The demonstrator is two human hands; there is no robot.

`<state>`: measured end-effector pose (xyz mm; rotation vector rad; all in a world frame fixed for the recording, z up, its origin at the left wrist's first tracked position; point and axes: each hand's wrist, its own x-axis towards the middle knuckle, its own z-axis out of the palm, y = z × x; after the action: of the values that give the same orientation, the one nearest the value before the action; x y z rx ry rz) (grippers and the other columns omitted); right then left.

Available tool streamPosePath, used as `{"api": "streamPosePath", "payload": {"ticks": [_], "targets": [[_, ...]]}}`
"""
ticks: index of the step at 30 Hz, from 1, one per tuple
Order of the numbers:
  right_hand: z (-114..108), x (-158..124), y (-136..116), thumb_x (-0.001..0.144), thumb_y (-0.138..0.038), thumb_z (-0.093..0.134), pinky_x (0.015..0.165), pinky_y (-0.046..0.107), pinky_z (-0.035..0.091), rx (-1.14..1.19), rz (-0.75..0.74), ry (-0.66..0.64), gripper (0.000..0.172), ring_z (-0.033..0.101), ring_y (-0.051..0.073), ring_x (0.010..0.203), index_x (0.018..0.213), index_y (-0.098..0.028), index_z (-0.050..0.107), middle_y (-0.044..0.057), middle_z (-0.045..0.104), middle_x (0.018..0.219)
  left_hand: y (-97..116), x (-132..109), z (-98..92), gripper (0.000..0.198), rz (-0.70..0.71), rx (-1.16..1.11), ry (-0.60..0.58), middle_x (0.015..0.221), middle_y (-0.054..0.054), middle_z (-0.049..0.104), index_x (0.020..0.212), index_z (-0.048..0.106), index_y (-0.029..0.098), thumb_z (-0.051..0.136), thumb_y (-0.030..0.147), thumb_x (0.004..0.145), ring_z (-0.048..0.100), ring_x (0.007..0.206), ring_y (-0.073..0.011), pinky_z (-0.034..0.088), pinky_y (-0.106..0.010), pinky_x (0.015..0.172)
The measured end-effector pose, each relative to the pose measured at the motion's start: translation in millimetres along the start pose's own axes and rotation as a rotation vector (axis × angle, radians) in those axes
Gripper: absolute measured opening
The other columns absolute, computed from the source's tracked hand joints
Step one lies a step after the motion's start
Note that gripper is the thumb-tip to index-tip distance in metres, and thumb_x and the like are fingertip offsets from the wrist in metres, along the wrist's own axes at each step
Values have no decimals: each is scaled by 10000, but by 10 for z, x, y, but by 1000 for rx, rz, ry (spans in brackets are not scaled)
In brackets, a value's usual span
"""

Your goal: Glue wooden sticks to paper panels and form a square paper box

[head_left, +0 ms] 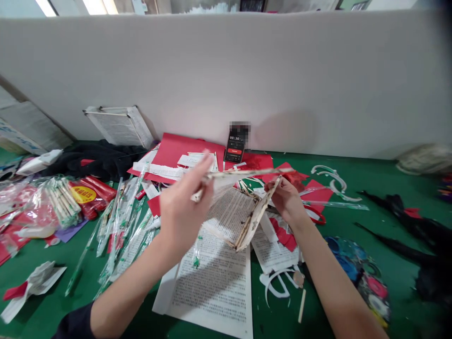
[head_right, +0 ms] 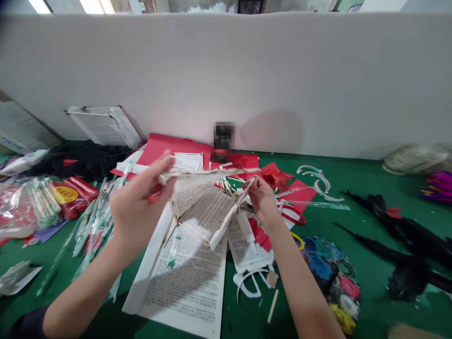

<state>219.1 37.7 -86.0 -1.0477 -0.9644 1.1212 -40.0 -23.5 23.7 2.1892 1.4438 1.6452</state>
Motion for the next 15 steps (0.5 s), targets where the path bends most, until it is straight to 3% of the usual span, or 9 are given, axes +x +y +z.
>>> {"api": "streamPosePath", "payload": {"ticks": [3,5,9,12,15], "targets": [[-9,-21,-20,621,-351,747,683,313,461,6,-6,2,243,512,146,649,683,-245,537,-32,501,658,-241,101,-66,54,-252,-49,82,1313,-54,605,830,702,200,659,216,801,674,1008,-212,586,-240,684],[-1,-32,-34,630,-357,744,671,303,455,17,-6,-3,235,512,143,655,678,-240,545,-29,497,662,-498,148,-75,167,-369,-80,133,1258,-54,642,643,649,184,682,269,783,678,969,-222,580,-270,721],[20,-41,-48,611,-332,764,643,273,437,53,-3,-8,233,507,132,670,652,-228,560,-28,489,668,-1039,107,40,180,-555,-260,214,858,-31,738,716,671,184,689,358,756,686,776,-179,563,-293,732],[25,-41,-45,597,-304,772,640,269,433,78,5,-9,221,509,132,677,647,-228,571,-28,493,670,-1274,-3,156,259,-690,-466,210,878,-24,725,854,684,189,673,426,750,681,774,-153,560,-278,730],[22,-40,-36,583,-286,779,649,272,434,103,13,-4,218,521,136,690,644,-231,577,-29,499,670,-1357,-106,220,344,-758,-540,155,903,-47,729,873,696,167,734,456,689,682,833,-177,552,-290,760]]}}
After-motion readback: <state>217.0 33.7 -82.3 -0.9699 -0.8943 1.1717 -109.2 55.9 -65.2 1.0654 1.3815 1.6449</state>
